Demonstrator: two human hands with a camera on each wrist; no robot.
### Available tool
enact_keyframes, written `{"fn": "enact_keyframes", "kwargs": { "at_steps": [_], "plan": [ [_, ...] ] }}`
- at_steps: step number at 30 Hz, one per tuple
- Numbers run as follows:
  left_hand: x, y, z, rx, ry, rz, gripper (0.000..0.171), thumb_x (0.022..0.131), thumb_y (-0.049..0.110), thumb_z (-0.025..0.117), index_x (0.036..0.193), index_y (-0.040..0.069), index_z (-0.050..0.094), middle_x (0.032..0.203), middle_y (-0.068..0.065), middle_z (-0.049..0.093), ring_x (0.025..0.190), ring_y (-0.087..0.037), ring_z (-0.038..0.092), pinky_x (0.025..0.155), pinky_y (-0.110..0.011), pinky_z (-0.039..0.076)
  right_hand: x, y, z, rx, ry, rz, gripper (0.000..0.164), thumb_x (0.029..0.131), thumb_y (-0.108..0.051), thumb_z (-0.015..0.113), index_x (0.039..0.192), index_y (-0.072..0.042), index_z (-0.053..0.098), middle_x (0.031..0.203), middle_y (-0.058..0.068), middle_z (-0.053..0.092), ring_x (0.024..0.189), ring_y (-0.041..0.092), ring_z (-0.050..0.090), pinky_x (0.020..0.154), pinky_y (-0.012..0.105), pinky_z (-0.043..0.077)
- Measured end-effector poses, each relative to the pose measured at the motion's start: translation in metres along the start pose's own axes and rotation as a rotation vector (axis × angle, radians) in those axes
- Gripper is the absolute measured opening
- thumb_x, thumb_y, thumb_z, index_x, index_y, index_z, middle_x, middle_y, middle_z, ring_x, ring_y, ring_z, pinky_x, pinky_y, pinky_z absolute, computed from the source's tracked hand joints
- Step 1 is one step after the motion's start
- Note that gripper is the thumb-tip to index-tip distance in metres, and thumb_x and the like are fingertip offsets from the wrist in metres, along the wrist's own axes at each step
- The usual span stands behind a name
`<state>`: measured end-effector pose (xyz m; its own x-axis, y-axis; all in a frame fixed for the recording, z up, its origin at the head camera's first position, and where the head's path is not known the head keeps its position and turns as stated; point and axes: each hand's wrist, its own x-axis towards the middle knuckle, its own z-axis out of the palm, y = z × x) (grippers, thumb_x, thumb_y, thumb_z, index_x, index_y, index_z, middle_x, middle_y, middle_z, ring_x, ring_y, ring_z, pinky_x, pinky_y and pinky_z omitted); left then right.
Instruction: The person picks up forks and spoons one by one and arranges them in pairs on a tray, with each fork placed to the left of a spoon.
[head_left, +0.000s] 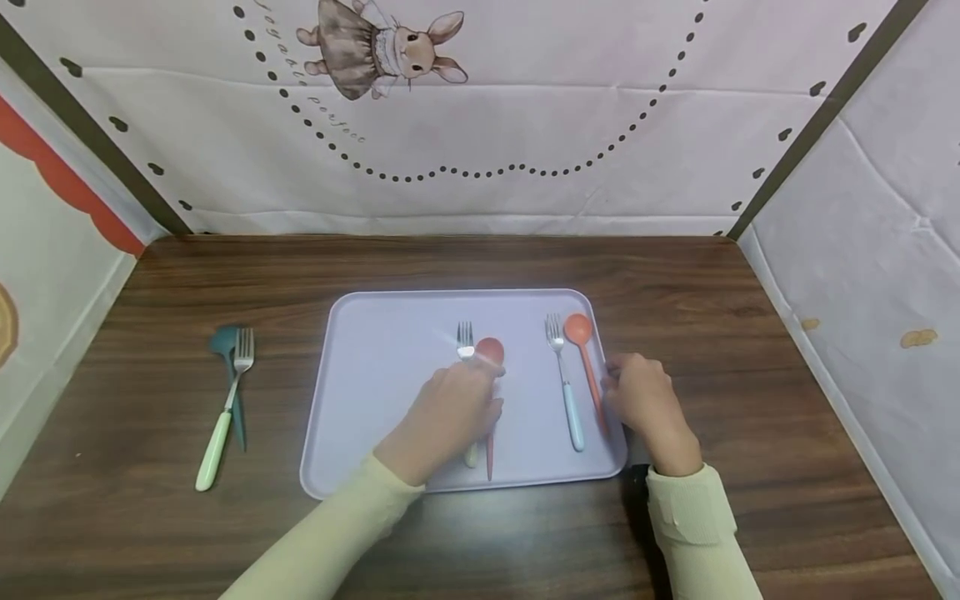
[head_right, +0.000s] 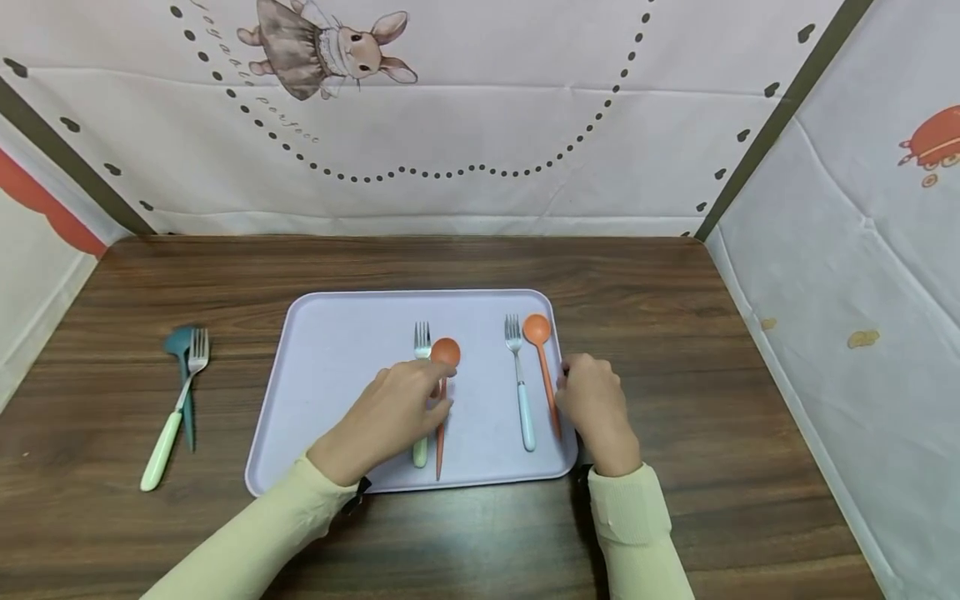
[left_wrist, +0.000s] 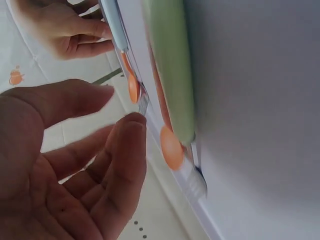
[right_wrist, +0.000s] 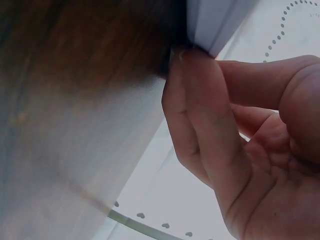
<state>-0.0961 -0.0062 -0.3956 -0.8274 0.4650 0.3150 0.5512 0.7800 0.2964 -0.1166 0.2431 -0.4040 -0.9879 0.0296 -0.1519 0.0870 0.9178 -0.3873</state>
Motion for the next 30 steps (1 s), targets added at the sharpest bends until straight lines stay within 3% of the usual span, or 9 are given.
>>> {"fn": "enact_keyframes", "kwargs": {
  "at_steps": [5,9,12,15,30],
  "plan": [
    [-0.014,-0.007,-0.004,0.057,0.012,0.166,0.014,0.076,0.013,0.064,0.089,0.008,0.067,0.081,-0.005,0.061,0.066,-0.019,0.052,0.053,-0.034,0.047,0.001,0.0,-0.001,-0.014,0.007,-0.018,0.033,0.086,-0.01,0.054,0.115,0.005,0.06,0.107,0.025,0.062,0.087,0.034,0.058,0.077,0.054,0.048],
    [-0.026,-0.009,-0.005,0.116,-0.075,0.241,0.022,0.074,0.024,0.068,0.092,0.011,0.067,0.092,-0.004,0.063,0.084,-0.021,0.052,0.064,-0.038,0.047,0.001,0.001,-0.001,-0.015,0.004,-0.013,0.032,0.087,-0.01,0.054,0.115,0.005,0.06,0.106,0.025,0.062,0.083,0.032,0.058,0.074,0.052,0.049],
    [-0.032,-0.009,-0.002,0.127,-0.13,0.252,0.03,0.072,0.032,0.069,0.094,0.012,0.066,0.105,-0.005,0.062,0.1,-0.026,0.05,0.076,-0.045,0.046,0.001,0.0,-0.002,-0.012,0.001,-0.009,0.033,0.087,-0.01,0.054,0.116,0.005,0.059,0.106,0.025,0.062,0.082,0.031,0.058,0.073,0.052,0.049],
    [-0.034,-0.01,0.003,0.135,-0.138,0.261,0.037,0.07,0.037,0.071,0.095,0.01,0.066,0.111,-0.008,0.061,0.105,-0.028,0.048,0.081,-0.049,0.044,0.001,0.0,-0.002,-0.008,0.004,-0.016,0.033,0.087,-0.01,0.054,0.116,0.005,0.059,0.107,0.025,0.062,0.085,0.033,0.058,0.074,0.053,0.049],
    [-0.027,-0.003,0.006,0.222,-0.1,0.235,0.042,0.072,0.04,0.069,0.095,0.006,0.065,0.104,-0.009,0.061,0.093,-0.026,0.049,0.074,-0.046,0.043,0.002,0.001,0.0,-0.006,0.012,-0.022,0.032,0.086,-0.009,0.055,0.115,0.004,0.06,0.106,0.024,0.063,0.086,0.033,0.058,0.075,0.053,0.048]
  ]
}}
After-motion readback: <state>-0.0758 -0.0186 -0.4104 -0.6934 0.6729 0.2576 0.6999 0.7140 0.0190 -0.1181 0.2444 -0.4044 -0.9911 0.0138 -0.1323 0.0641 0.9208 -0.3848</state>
